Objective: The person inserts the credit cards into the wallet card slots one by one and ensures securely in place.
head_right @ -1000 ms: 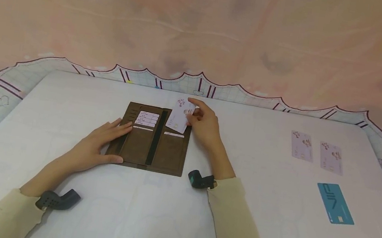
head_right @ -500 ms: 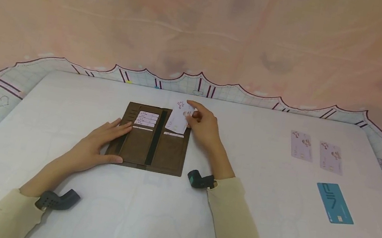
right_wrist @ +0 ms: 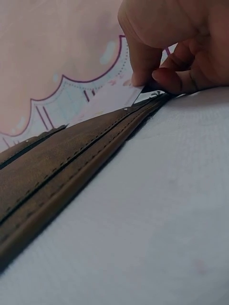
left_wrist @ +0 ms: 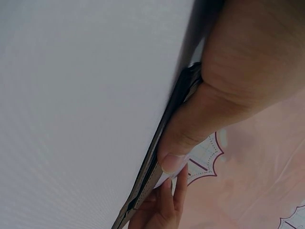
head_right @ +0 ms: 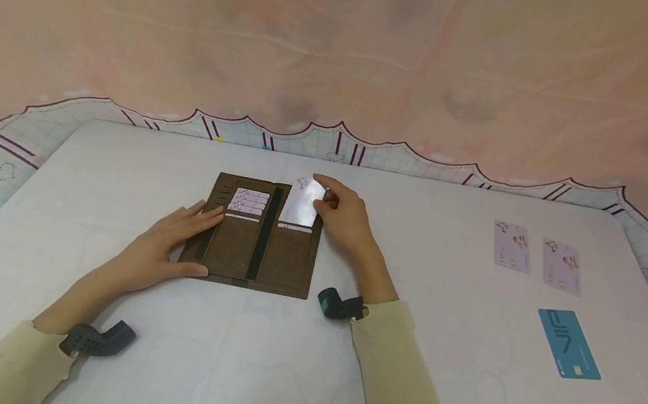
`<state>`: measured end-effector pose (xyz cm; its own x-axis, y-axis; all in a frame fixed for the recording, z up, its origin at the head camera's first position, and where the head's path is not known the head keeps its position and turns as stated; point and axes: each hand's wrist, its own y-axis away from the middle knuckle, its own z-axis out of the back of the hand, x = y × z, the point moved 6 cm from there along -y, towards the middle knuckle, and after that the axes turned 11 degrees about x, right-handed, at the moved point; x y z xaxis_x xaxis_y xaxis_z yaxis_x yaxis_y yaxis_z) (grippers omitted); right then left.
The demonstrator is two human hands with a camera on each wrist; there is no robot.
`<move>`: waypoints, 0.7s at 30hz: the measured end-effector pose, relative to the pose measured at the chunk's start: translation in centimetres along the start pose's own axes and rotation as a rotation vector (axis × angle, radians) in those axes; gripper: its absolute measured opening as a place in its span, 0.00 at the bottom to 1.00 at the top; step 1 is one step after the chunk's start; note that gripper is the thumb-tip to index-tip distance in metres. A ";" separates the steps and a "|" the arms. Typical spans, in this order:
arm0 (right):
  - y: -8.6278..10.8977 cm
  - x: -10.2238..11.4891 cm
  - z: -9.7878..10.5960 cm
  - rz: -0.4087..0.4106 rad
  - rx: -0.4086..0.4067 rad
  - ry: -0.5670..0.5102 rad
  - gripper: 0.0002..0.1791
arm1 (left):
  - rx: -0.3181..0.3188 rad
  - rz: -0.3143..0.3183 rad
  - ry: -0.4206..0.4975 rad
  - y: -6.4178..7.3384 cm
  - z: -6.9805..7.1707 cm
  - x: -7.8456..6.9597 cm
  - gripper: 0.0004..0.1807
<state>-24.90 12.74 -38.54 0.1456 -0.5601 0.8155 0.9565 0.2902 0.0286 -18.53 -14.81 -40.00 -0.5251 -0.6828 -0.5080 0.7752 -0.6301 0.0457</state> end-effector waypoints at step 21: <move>-0.2 0.1 -0.6 0.042 0.080 0.069 0.22 | 0.006 0.014 0.007 0.0 -0.1 0.1 0.48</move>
<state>-24.94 12.12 -38.81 0.2047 -0.5972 0.7755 0.9266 0.3737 0.0432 -18.54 -14.85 -40.10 -0.5114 -0.6892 -0.5132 0.7805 -0.6224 0.0580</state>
